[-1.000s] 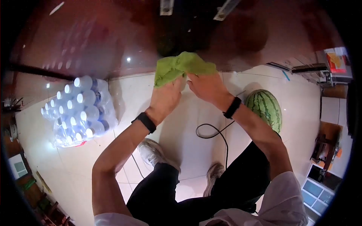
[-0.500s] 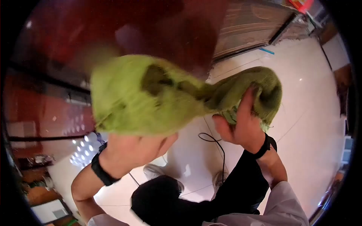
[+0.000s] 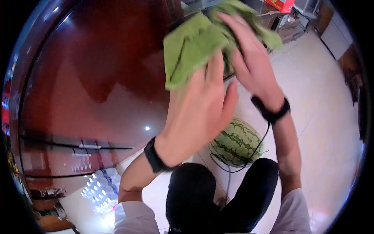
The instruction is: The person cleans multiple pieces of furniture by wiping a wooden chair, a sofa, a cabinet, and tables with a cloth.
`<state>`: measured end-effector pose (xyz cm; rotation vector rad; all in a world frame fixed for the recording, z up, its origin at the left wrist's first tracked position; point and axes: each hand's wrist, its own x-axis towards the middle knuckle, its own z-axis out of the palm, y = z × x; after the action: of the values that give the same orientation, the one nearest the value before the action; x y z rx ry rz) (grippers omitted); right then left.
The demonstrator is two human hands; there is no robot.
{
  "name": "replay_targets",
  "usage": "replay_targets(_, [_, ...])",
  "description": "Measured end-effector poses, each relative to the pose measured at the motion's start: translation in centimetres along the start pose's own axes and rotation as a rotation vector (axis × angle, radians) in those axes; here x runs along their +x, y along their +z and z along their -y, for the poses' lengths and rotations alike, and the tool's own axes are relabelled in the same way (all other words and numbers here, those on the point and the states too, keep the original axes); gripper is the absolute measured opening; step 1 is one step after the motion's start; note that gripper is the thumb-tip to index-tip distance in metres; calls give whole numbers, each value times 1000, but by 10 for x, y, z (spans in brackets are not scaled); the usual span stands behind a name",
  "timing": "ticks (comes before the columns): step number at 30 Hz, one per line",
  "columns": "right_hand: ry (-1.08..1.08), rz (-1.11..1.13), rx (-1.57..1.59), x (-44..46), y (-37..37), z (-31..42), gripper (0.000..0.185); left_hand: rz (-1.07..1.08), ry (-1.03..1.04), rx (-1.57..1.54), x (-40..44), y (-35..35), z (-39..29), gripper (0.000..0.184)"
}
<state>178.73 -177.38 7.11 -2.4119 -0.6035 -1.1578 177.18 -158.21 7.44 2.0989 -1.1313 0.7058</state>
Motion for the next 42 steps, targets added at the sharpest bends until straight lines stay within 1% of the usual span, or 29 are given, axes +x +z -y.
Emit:
replay_targets(2, [-30,69,123,36,45,-42,49,-45,-29,188,33,18,21,47])
replay_targets(3, [-27,364,-23,54,63,-59,44,-44,-11,174,46,23,35,47])
replay_targets(4, [-22,654,-174,66,74,-74,39,94,-85,208,59,29,50,46])
replay_targets(5, [-11,645,-198,66,80,-85,39,231,-158,242,69,36,63,46])
replay_targets(6, [-133,549,-165,62,86,-95,36,226,-136,229,72,45,69,46])
replay_targets(7, [-256,455,-133,62,86,-103,33,121,-129,229,74,58,72,42])
replay_targets(8, [-246,454,-150,61,82,-103,33,20,-127,230,78,65,73,37])
replay_targets(9, [-140,478,-171,56,79,-98,40,74,-193,174,84,69,74,39])
replay_targets(10, [-29,497,-189,52,74,-99,46,84,-182,166,90,75,73,39])
replay_targets(11, [-18,545,-289,49,75,-111,50,99,-197,148,98,82,73,39])
replay_targets(13, [66,565,-287,48,63,-127,52,160,-218,108,114,98,75,41])
replay_targets(17, [246,629,-252,51,24,-157,56,151,-183,71,149,152,70,43])
replay_targets(18, [236,631,-249,49,17,-167,56,165,-145,47,159,164,68,41])
replay_targets(20, [189,448,-96,37,2,-191,45,183,-117,32,178,185,61,41])
replay_targets(21, [142,467,-244,24,15,-234,46,182,-93,3,185,194,56,40])
replay_targets(22, [137,475,-234,11,17,-273,46,176,-74,-30,194,207,51,40])
replay_targets(23, [26,469,-196,2,13,-313,46,213,-109,69,206,229,49,44])
replay_targets(24, [-85,464,-159,-1,10,-337,47,199,-122,71,216,242,46,44])
replay_targets(25, [123,640,-263,25,-18,-295,47,179,-89,76,224,253,43,46])
replay_targets(28, [-27,613,-134,27,-27,-348,47,45,-94,128,243,293,42,49])
replay_targets(30, [-139,609,-75,26,-13,-392,47,-9,-108,184,247,291,35,48])
replay_targets(31, [-223,598,-32,31,-6,-403,48,-35,4,198,250,292,43,51])
replay_targets(33, [-322,585,19,38,-5,-419,49,-38,-97,205,253,291,42,53])
replay_targets(35, [-208,769,-83,68,-11,-375,52,23,-210,214,261,282,36,56])
replay_targets(36, [-222,768,-62,71,-7,-376,52,27,-225,233,260,283,37,56])
replay_targets(38, [-339,840,-42,78,3,-381,62,13,-263,269,262,276,32,52])
replay_targets(39, [-352,847,-16,69,7,-378,62,76,-381,263,256,273,25,52])
replay_targets(41, [-304,718,-26,56,4,-363,67,106,-409,278,239,255,10,53])
replay_targets(42, [-309,718,-8,50,-1,-354,67,141,-417,276,229,246,3,54])
